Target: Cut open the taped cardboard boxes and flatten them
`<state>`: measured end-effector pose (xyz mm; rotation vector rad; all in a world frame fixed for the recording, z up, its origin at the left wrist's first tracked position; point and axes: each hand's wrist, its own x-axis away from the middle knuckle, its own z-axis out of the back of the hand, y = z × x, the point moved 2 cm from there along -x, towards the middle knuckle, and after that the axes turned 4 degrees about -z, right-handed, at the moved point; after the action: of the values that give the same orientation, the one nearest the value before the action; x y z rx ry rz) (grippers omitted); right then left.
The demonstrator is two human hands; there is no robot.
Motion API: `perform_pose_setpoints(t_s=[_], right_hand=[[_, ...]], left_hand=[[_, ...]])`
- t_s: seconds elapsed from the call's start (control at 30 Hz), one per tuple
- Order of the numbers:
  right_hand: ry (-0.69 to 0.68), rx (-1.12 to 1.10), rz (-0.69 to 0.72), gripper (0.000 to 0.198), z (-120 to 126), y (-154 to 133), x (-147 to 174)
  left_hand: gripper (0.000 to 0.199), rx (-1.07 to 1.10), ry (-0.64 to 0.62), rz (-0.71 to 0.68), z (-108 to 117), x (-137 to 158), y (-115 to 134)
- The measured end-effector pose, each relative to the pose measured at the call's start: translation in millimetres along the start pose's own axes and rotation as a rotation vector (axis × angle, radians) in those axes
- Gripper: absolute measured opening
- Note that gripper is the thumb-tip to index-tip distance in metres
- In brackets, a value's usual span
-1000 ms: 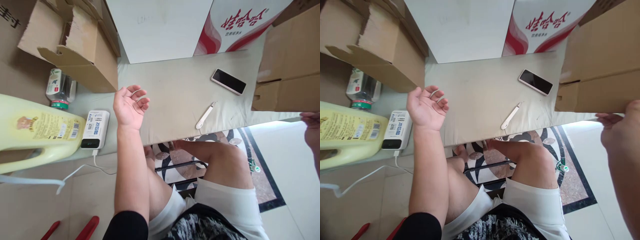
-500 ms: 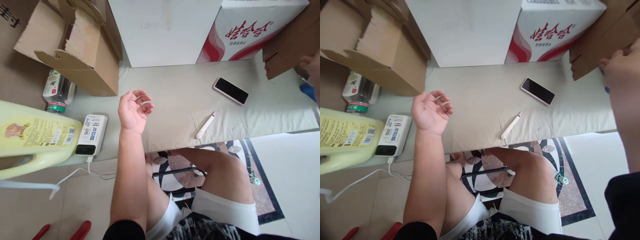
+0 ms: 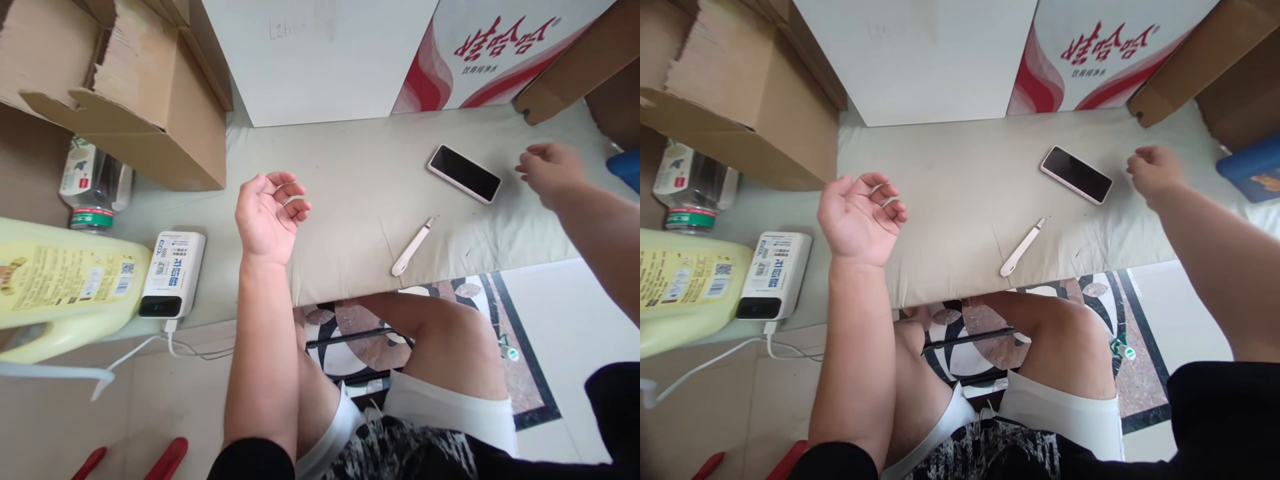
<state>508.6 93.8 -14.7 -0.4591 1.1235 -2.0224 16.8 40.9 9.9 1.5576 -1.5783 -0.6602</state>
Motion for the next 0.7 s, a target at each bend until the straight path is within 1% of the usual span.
perform_pose_setpoints(t_s=[0.07,0.1,0.17,0.23,0.3,0.4,0.6,0.7], right_hand=[[-0.047,0.077,-0.052,0.023,-6.6,-0.7,16.0],[-0.092,0.111,-0.061,0.03,-11.0,-2.4,22.8],[-0.196,0.161,-0.04,0.055,-20.7,-7.7,32.8],[-0.259,0.205,-0.013,0.076,-29.8,-13.7,37.0],[-0.283,0.233,0.005,0.086,-37.7,-19.2,36.8],[-0.284,0.253,0.025,0.085,-47.0,-25.0,34.1],[-0.23,0.27,0.049,0.067,-51.3,-24.2,35.4],[-0.205,0.273,0.051,0.069,-50.5,-21.7,37.0]], left_hand=[[0.037,-0.007,0.009,-0.008,-1.3,1.4,-0.9],[0.038,-0.009,0.011,-0.012,-2.3,2.0,-1.3],[0.039,-0.008,0.005,-0.019,-5.0,3.3,-2.5],[0.037,-0.006,-0.011,-0.013,-8.1,4.5,-4.1],[0.036,-0.006,-0.024,-0.006,-10.2,5.8,-5.1],[0.035,-0.009,-0.028,-0.01,-9.2,7.5,-3.9],[0.034,0.014,-0.012,-0.028,-0.2,8.4,4.1],[0.034,0.02,-0.003,-0.03,-0.1,8.3,5.7]])
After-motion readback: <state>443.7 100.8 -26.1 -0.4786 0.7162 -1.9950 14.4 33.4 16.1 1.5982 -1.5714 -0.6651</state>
